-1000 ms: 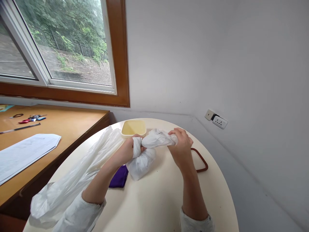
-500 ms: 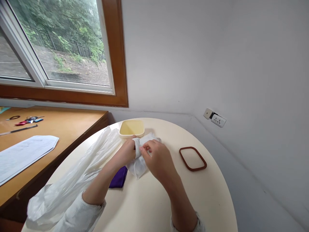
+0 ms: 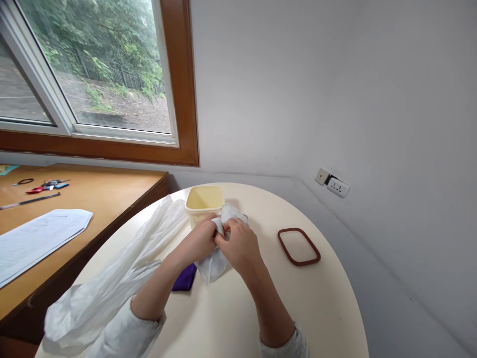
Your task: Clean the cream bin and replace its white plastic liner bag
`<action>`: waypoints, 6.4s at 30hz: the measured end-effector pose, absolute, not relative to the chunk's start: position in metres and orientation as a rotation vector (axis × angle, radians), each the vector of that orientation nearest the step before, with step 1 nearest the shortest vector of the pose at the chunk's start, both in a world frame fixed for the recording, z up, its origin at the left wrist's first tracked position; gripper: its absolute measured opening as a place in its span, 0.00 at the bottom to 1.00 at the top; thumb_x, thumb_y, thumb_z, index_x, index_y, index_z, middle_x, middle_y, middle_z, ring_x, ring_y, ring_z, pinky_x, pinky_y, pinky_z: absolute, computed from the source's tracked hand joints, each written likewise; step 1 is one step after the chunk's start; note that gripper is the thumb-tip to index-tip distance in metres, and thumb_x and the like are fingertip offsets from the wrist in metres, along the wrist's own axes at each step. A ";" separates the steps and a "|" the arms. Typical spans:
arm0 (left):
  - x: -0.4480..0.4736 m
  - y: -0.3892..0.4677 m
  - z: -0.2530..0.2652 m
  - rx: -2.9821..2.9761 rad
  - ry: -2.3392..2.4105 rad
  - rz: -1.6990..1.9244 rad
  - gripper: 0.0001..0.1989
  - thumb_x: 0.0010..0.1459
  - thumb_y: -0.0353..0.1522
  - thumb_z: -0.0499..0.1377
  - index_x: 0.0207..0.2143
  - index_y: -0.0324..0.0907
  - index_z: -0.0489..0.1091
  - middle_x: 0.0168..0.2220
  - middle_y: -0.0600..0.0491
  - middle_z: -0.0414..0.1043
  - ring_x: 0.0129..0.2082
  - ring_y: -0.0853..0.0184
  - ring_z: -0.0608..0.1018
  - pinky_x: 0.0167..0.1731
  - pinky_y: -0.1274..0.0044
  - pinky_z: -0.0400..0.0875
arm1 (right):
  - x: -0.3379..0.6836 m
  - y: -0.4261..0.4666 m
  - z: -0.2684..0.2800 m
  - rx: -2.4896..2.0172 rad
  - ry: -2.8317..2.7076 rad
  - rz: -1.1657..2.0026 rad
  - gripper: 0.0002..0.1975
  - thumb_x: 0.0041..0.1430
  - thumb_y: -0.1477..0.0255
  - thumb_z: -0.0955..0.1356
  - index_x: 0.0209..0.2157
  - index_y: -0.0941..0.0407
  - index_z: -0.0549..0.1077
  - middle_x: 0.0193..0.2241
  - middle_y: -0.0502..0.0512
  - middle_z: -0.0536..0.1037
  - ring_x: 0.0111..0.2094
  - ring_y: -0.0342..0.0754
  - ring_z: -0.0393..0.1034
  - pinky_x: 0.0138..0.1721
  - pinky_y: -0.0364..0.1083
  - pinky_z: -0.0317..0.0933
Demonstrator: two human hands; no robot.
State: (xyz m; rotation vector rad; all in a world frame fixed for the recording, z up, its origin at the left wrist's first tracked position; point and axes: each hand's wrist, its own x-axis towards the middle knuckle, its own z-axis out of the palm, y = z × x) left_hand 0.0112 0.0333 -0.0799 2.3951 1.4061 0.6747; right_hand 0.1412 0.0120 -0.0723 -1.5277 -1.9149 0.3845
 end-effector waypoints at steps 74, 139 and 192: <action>0.003 0.029 -0.053 1.770 1.111 0.945 0.11 0.53 0.36 0.53 0.24 0.38 0.66 0.22 0.56 0.63 0.24 0.71 0.66 0.22 0.81 0.60 | 0.155 0.023 -0.070 -0.900 -1.860 1.008 0.23 0.51 0.73 0.66 0.51 0.51 0.66 0.46 0.52 0.72 0.47 0.48 0.66 0.46 0.46 0.61; -0.068 0.025 -0.056 1.609 1.469 1.513 0.13 0.55 0.39 0.53 0.36 0.39 0.66 0.37 0.48 0.69 0.38 0.64 0.75 0.39 0.73 0.68 | 0.077 -0.019 -0.173 -0.797 -2.389 0.355 0.23 0.55 0.65 0.65 0.53 0.53 0.62 0.48 0.57 0.69 0.49 0.51 0.61 0.52 0.52 0.51; -0.024 -0.085 -0.127 2.657 1.141 1.083 0.06 0.54 0.23 0.51 0.30 0.42 0.58 0.65 0.46 0.31 0.62 0.54 0.48 0.58 0.57 0.51 | 0.121 -0.006 -0.114 -1.251 -2.874 0.402 0.11 0.38 0.81 0.69 0.12 0.53 0.67 0.09 0.44 0.62 0.15 0.40 0.55 0.23 0.43 0.56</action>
